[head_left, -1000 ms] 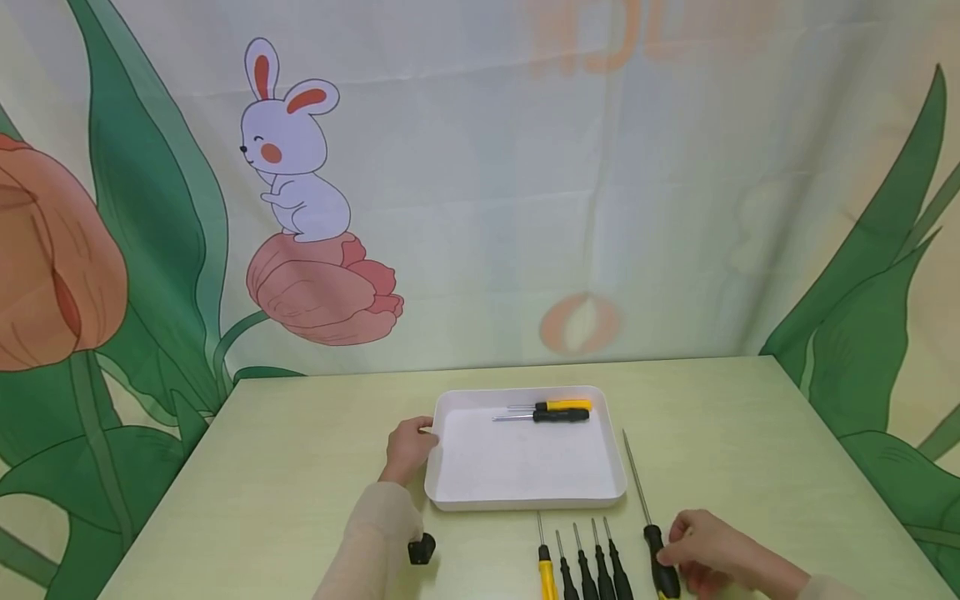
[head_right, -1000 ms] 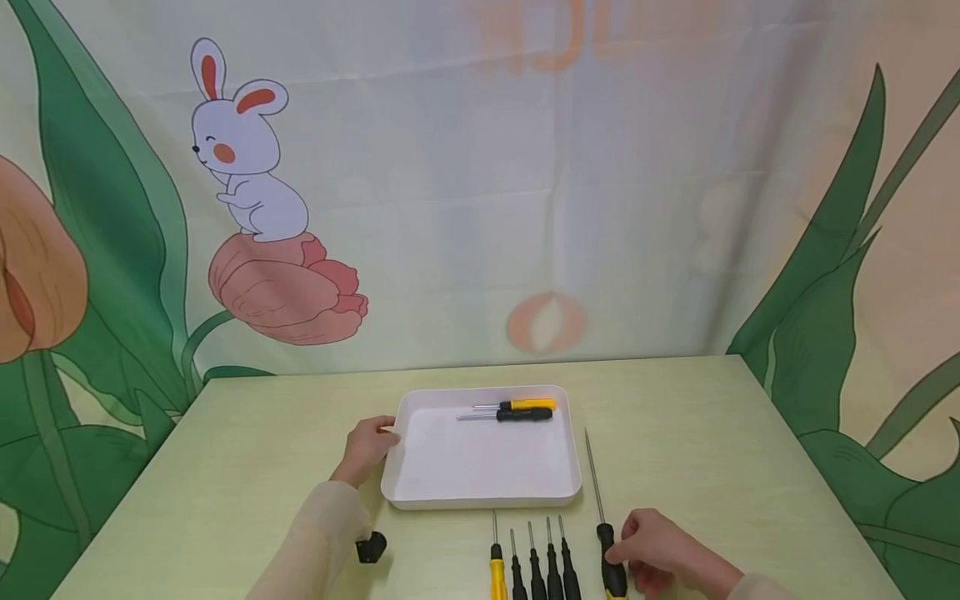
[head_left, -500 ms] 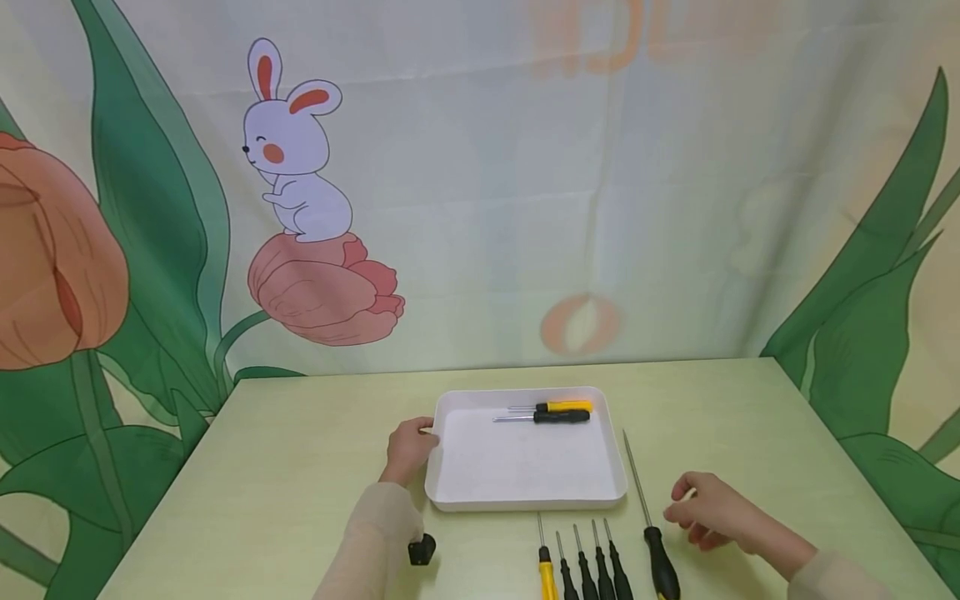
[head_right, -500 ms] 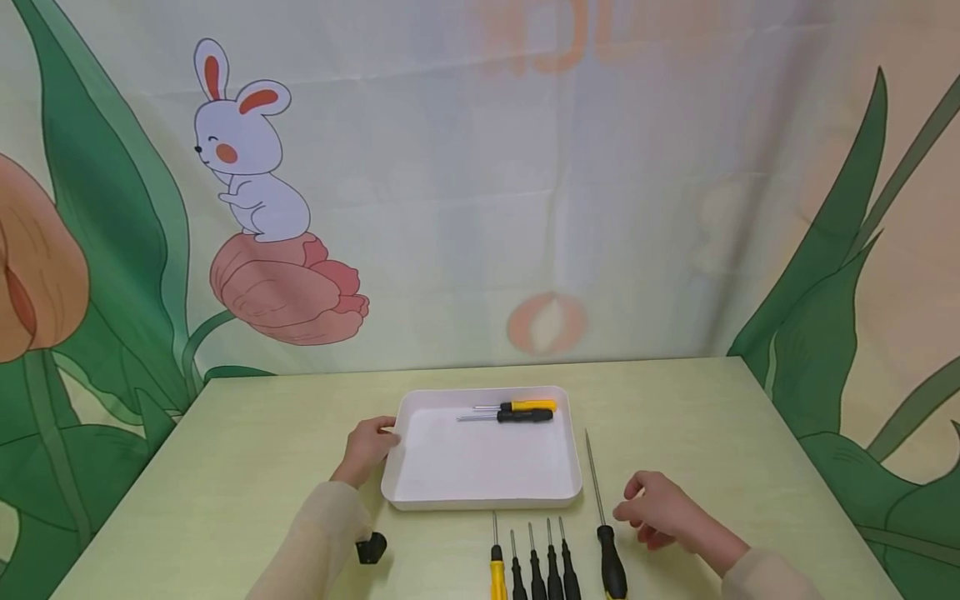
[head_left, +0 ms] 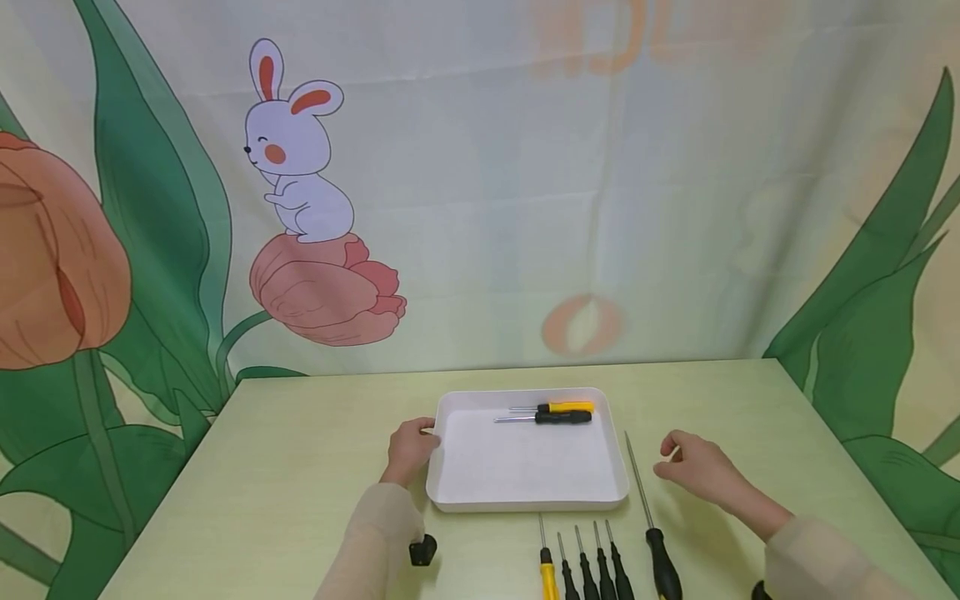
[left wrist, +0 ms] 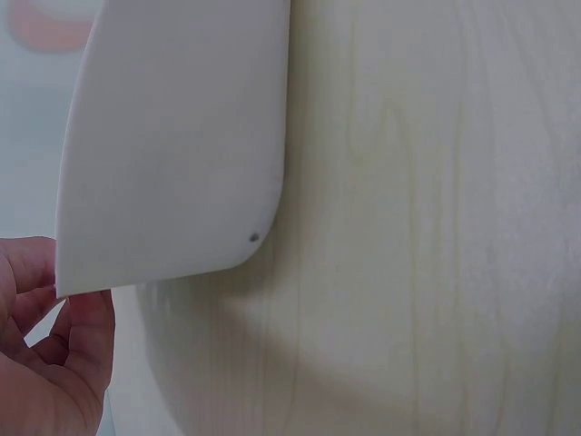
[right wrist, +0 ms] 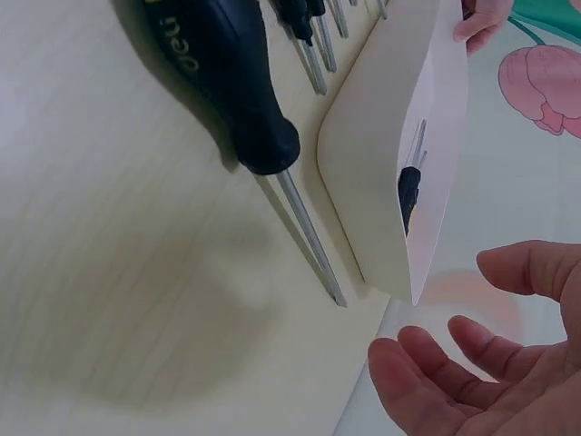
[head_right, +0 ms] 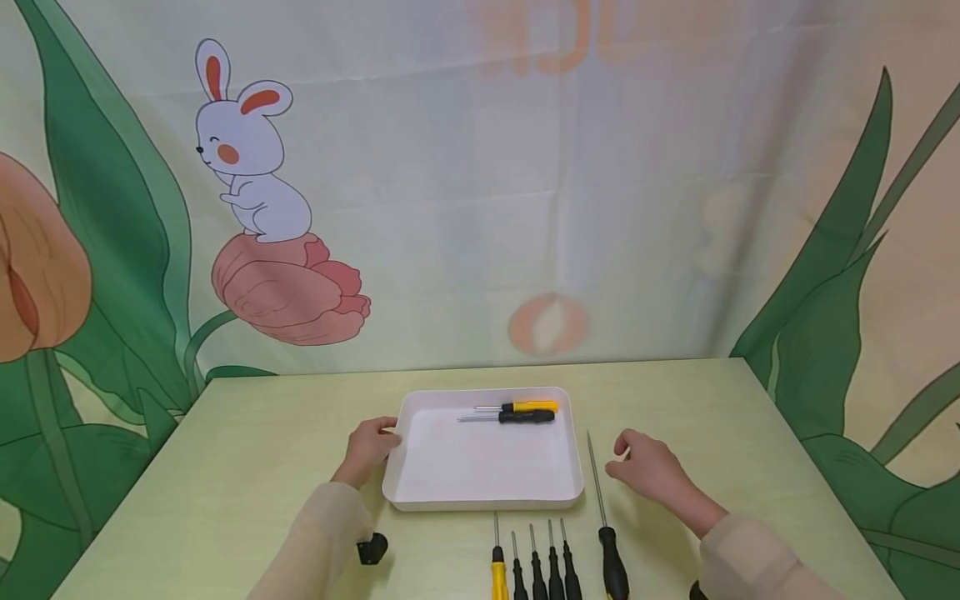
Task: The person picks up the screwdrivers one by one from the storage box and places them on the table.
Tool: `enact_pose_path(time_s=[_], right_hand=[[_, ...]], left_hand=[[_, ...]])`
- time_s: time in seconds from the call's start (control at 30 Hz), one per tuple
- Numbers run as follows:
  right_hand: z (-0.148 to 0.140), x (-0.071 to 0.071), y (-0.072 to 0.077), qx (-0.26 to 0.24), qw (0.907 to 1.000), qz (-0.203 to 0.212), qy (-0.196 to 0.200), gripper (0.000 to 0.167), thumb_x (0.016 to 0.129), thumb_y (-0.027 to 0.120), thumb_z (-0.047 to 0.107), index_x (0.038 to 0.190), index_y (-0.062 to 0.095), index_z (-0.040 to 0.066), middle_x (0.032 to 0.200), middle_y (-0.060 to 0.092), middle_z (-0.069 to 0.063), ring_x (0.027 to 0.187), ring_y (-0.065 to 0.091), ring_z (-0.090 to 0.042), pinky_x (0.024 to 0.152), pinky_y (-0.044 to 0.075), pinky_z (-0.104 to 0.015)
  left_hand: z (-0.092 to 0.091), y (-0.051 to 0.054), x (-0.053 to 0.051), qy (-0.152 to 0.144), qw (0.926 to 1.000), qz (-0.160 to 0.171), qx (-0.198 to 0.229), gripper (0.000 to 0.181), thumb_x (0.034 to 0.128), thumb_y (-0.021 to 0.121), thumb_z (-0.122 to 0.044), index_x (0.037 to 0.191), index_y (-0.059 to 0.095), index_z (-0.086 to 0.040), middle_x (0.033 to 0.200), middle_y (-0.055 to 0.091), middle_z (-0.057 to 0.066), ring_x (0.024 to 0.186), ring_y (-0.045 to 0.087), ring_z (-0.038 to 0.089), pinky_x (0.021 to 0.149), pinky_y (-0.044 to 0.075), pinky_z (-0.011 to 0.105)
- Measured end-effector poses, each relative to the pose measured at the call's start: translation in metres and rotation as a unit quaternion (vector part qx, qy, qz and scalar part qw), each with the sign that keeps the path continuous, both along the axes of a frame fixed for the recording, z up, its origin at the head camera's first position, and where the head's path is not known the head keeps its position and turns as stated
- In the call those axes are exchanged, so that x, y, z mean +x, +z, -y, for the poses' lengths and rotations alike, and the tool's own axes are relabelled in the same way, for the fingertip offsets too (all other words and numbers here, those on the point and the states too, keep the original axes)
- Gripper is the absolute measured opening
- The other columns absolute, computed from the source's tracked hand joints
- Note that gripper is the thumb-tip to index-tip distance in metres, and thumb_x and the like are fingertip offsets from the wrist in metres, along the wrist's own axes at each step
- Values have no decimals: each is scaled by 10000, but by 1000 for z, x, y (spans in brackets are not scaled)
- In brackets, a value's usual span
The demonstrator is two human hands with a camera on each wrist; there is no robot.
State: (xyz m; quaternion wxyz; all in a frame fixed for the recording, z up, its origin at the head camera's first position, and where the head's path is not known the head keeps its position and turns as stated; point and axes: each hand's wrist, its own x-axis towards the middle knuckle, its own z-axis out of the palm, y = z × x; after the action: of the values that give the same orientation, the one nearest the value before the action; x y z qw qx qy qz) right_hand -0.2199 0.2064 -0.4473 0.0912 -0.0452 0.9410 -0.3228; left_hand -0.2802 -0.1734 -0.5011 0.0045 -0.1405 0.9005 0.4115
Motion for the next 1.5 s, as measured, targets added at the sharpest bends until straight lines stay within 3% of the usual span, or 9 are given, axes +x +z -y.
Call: enact_pose_path(time_s=[0.23,0.43,0.6,0.93,1.27,1.5], right_hand=[[12,-15,-7,618,9924,-963,462,227,780,593,144,951,541,4,938,601,-159,798,557,-249,664,455,-378],[24,-26,-19,780,9862,-1301,666,385,810,573,132,1141,504,-52,1155,537,-221,1058,502,-365,846,422,-477],[33,-37,-29,1148,9763,-1612,874,470,817,578,146,1226,455,-50,1266,455,-243,1150,438,-383,904,388,-494],[48,-57,-41,2127,9442,-2038,1475,540,848,550,213,1309,386,-14,1358,361,-222,1243,342,-370,974,334,-488],[62,-74,-49,2807,9248,-1933,1692,539,889,481,291,1348,344,45,1416,295,-163,1301,264,-326,1021,265,-493],[73,-79,-52,3046,8942,-2569,2039,492,867,518,243,1303,414,41,1368,379,-149,1259,341,-303,980,330,-468]], left_hand=[[-1,1,0,41,10000,16,58,336,763,570,-71,1092,610,-21,917,649,145,798,593,235,660,471,320],[0,1,0,4,10000,43,-14,339,767,567,-76,1099,605,-19,939,646,150,812,597,243,667,474,328],[0,2,0,7,10000,50,-11,337,771,569,-77,1101,604,-18,924,651,149,812,596,244,669,473,328],[-1,0,0,85,9998,101,145,337,783,564,-80,1114,600,-30,976,632,152,844,585,241,688,473,322],[0,0,0,65,10000,33,63,335,760,569,-73,1089,613,-25,925,644,146,803,587,233,648,469,305],[-1,1,0,76,10000,49,21,342,756,567,-73,1092,614,-29,926,649,144,809,591,234,659,469,308]])
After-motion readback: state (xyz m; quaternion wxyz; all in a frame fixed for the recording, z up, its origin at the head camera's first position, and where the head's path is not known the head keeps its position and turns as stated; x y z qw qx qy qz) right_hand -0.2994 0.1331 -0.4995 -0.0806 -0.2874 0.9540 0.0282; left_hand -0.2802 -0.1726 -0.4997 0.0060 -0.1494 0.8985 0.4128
